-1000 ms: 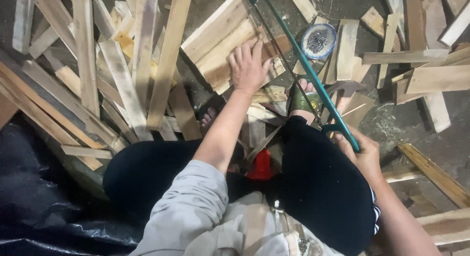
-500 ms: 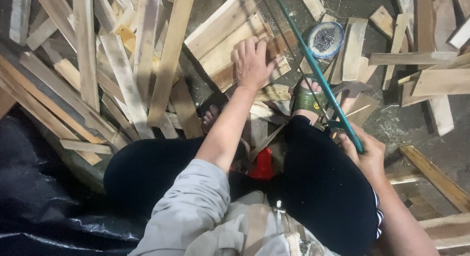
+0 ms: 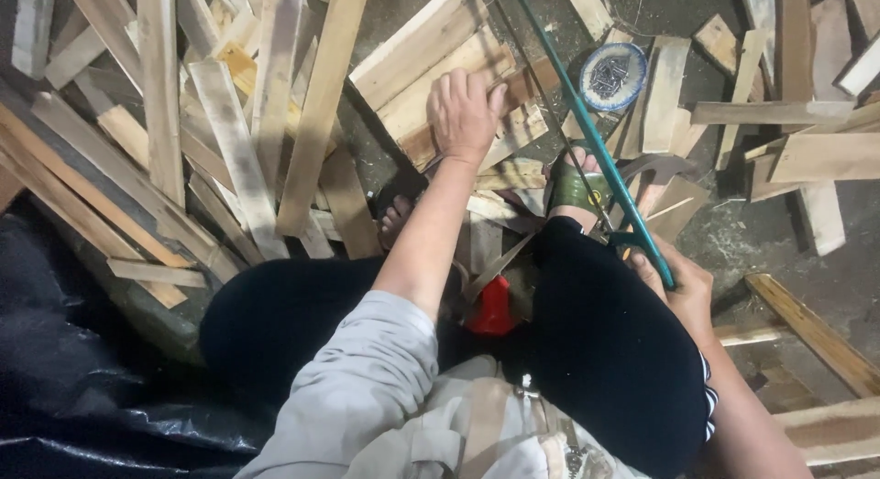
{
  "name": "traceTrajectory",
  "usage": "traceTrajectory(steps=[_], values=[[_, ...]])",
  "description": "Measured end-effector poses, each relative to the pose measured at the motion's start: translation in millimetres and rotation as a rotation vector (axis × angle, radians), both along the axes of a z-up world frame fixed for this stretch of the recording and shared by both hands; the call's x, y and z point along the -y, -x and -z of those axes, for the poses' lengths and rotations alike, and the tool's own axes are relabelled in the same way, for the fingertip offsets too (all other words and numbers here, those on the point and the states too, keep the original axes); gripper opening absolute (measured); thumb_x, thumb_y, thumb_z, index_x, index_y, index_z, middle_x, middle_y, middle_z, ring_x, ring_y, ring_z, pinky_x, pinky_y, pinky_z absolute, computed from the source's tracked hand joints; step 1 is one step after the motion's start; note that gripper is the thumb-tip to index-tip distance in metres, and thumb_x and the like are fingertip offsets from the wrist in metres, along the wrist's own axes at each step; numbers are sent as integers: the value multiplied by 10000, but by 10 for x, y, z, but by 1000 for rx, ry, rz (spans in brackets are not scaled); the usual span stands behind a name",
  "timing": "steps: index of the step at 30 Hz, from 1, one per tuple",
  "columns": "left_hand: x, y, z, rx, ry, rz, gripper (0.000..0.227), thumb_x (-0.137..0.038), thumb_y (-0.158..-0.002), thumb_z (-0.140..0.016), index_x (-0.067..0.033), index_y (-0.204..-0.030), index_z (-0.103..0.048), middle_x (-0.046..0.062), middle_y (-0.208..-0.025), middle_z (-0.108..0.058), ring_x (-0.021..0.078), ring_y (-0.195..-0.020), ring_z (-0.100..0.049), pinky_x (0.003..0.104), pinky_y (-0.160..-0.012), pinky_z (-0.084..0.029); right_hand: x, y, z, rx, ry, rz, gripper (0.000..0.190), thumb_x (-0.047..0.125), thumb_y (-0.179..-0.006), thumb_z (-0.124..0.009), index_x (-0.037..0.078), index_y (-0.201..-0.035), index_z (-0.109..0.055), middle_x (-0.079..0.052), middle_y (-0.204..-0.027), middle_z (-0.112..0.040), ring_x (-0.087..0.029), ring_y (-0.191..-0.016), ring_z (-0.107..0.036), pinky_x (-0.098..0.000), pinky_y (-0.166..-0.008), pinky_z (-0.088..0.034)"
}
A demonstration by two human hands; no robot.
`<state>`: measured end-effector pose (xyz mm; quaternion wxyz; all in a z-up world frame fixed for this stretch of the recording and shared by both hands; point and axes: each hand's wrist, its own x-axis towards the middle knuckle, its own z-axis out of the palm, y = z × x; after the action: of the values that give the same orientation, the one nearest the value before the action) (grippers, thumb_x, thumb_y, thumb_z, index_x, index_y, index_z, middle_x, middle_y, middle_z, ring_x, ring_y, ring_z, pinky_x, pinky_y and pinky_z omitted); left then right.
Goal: The person is sawing a wooden board into strips and using a hammer to pry them apart in a workshop setting.
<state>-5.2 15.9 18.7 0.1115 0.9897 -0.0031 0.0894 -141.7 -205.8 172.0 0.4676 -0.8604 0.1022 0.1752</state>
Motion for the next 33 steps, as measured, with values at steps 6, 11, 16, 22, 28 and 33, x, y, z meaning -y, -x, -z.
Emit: traceTrajectory(steps=[6,11,16,22,28,33], values=[[-2,21,30,-34,-48,-2,241,-353,-736,-513,-124,-777,-452,30,-770,-407,177,-723,-398,296,-681,-335,-29,43,23,27,-11,12,279,49,-798,-518,-85,-1043,-528,-172,-859,-588,-168,-608,-505,-251,-540,-388],[-2,23,75,-37,-70,8,252,-368,-752,-475,-120,-774,-436,38,-782,-421,187,-737,-408,306,-690,-338,-43,82,46,12,-8,55,282,51,-800,-520,-92,-1043,-529,-153,-791,-582,-161,-600,-490,-252,-550,-385],[11,18,22,-36,-62,1,235,-354,-743,-480,-125,-738,-424,34,-767,-417,185,-721,-402,305,-667,-342,-42,115,60,-53,19,70,315,117,-802,-528,-67,-1058,-534,-123,-717,-579,-153,-567,-484,-252,-534,-387],[-22,-34,97,88,23,49,292,-387,-726,-473,-111,-682,-390,40,-702,-382,224,-673,-410,336,-592,-336,-192,-1,38,-36,8,131,264,101,-805,-547,-14,-1042,-559,-163,-788,-588,-252,-665,-527,-317,-588,-390],[11,-50,98,218,72,92,336,-402,-720,-482,-108,-616,-356,25,-628,-330,250,-610,-412,358,-502,-323,-171,10,118,10,62,166,225,121,-796,-607,24,-999,-593,-222,-761,-574,-394,-715,-547,-413,-595,-384],[21,-42,61,220,48,92,332,-380,-663,-546,-106,-607,-367,27,-618,-341,254,-602,-421,366,-493,-327,-193,-36,85,-10,97,165,193,138,-787,-614,61,-963,-610,-207,-755,-580,-381,-745,-554,-418,-619,-394]])
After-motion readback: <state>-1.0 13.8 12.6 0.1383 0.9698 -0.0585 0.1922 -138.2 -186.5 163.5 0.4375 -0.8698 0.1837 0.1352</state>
